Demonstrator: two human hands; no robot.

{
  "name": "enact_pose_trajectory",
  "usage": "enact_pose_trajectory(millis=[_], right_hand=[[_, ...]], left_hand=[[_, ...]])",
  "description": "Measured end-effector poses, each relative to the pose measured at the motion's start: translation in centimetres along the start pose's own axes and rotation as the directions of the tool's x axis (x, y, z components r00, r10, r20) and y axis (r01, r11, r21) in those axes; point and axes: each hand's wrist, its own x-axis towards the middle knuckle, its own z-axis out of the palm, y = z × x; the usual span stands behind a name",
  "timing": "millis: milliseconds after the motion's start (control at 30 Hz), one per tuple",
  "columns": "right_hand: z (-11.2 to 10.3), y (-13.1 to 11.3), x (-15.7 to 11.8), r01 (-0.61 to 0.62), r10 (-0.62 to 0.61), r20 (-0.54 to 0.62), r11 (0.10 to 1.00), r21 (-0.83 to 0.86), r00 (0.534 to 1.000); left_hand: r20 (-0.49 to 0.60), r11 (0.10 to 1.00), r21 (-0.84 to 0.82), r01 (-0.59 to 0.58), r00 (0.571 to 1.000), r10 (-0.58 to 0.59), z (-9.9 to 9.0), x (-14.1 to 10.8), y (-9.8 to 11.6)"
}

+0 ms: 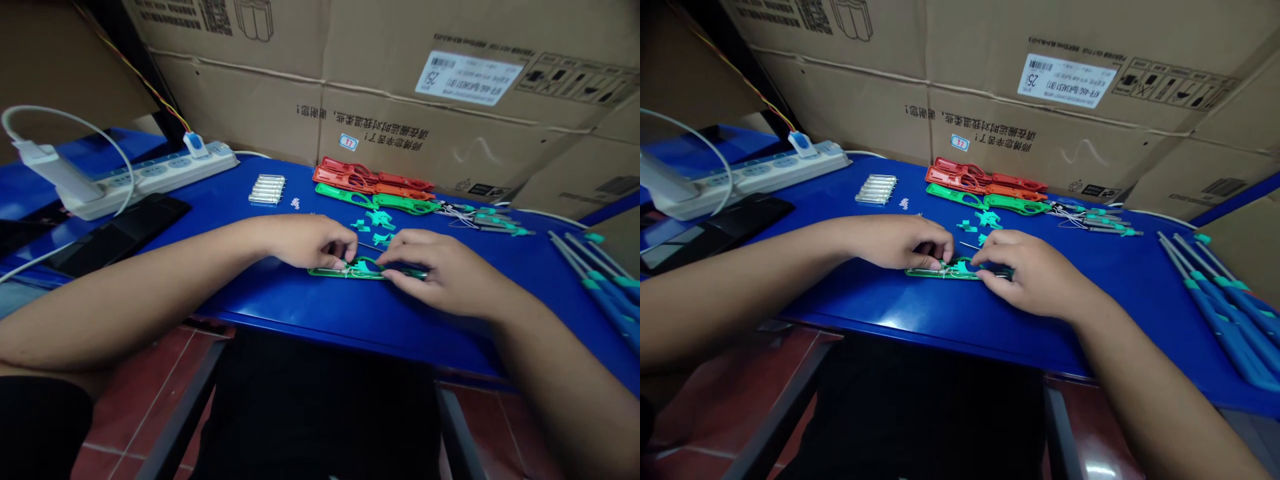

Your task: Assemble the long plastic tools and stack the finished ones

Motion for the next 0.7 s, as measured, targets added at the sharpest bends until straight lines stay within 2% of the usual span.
enact_pose_trajectory(millis=[167, 433, 700], right_hand=[[0.3, 0.6, -1.3, 0.064, -0.058, 0.090, 0.996, -0.062, 0.994], [1.1, 1.4, -1.6, 0.064, -0.063, 0.020, 0.998, -0.024, 0.998], [1.4, 1.6, -1.3, 0.087, -0.087, 0.028, 0.996, -0.021, 0.996]], left_hand=[[-0.010, 0.995, -0.004, -0.102, 0.995, 0.102, 0.0, 0.0, -0.2], [0.018, 0.996, -0.015, -0.090, 0.996, 0.090, -0.1, 0.1, -0.5], [0.028, 0.995, -0.024, -0.092, 0.995, 0.092, 0.0, 0.0, -0.6]])
